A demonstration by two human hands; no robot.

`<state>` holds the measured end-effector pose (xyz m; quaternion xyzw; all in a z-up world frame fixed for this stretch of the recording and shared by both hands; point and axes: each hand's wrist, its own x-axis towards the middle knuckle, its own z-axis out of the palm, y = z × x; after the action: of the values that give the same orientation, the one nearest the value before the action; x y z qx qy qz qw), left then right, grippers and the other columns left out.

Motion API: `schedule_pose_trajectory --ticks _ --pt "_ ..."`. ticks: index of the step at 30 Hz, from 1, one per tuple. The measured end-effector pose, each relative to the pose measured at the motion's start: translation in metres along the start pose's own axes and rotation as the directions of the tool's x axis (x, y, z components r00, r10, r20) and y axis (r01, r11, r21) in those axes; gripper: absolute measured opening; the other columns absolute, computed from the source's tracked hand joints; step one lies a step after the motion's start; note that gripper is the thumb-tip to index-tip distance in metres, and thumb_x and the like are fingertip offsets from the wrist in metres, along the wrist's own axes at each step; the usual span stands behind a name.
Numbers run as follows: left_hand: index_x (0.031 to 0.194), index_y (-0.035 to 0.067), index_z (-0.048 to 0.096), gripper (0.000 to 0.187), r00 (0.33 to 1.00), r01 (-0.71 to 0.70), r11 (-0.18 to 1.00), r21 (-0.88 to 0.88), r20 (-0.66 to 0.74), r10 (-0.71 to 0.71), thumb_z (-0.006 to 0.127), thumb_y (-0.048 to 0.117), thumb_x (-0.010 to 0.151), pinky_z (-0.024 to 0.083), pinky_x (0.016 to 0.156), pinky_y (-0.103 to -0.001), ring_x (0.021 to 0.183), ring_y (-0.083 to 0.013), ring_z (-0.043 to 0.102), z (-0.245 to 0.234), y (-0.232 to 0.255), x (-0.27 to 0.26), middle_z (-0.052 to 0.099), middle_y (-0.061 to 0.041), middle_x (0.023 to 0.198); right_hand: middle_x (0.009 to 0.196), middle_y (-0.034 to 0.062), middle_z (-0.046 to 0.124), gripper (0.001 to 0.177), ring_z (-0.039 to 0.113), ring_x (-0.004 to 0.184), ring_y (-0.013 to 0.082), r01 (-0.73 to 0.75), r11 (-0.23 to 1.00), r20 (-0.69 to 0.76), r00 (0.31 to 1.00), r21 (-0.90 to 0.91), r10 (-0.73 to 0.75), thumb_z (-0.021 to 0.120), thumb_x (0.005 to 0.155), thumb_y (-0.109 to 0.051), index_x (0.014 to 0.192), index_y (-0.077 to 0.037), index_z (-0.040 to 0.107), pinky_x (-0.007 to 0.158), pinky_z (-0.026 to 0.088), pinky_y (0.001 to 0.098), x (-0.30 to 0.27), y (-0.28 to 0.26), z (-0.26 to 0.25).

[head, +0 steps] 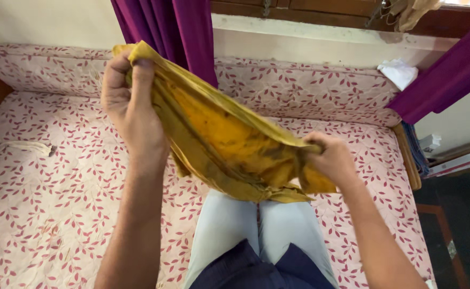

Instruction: The person sits on a bed, dips a yellow cloth into a pink cup of water, and wipes the wooden frame of a window. They clean the vertical and horizontal sections of the frame, including the latch area, repeatedly wiping the same spots.

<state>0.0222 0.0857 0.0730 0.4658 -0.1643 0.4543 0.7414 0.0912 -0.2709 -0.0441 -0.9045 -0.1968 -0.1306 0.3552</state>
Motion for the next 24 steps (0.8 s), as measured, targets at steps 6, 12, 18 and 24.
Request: schedule_pose_trajectory --ticks 6,12,18,24 --pt "0.12 0.001 0.066 0.01 0.996 -0.063 0.994 0.089 0.072 0.057 0.068 0.008 0.115 0.048 0.09 -0.019 0.097 -0.0039 0.059 0.005 0.006 0.012 0.066 0.001 0.106 0.102 0.01 0.075 0.011 0.071 0.094 0.0178 0.024 0.966 -0.547 0.82 -0.258 -0.166 0.07 0.109 -0.002 0.113 -0.01 0.076 0.078 0.054 0.0338 0.017 0.019 -0.096" --pt "0.122 0.003 0.066 0.009 0.997 -0.038 0.998 -0.043 0.068 0.041 0.065 0.009 0.116 0.049 0.094 -0.019 0.098 -0.004 0.059 0.012 -0.001 0.009 0.066 0.001 0.107 0.102 0.0057 0.069 0.007 0.066 0.092 0.0116 0.177 0.984 -0.668 0.736 0.035 -0.109 0.072 0.107 -0.002 0.112 -0.006 0.069 0.083 0.053 0.028 0.001 0.019 -0.146" --pt "0.114 0.006 0.068 0.007 0.995 0.085 0.993 -0.076 -0.051 -0.089 0.066 0.009 0.108 0.053 0.089 -0.023 0.095 -0.0072 0.063 -0.007 -0.027 -0.002 0.068 0.001 0.107 0.073 0.0045 0.072 0.013 0.064 0.061 0.023 -0.6 0.776 -0.134 0.8 -0.194 0.585 0.063 0.104 -0.024 0.107 -0.026 0.076 0.055 0.05 0.0383 -0.009 0.032 -0.103" --pt "0.117 0.006 0.069 0.009 0.983 0.177 0.982 0.071 -0.056 -0.174 0.063 0.008 0.111 0.051 0.094 -0.02 0.1 -0.0031 0.061 -0.037 -0.053 -0.021 0.068 0.004 0.109 0.081 0.0226 0.071 0.038 0.068 0.068 0.0292 -0.554 0.824 -0.156 0.83 -0.12 0.536 0.053 0.112 -0.038 0.128 -0.01 0.073 0.065 0.049 0.0422 -0.022 0.089 -0.083"
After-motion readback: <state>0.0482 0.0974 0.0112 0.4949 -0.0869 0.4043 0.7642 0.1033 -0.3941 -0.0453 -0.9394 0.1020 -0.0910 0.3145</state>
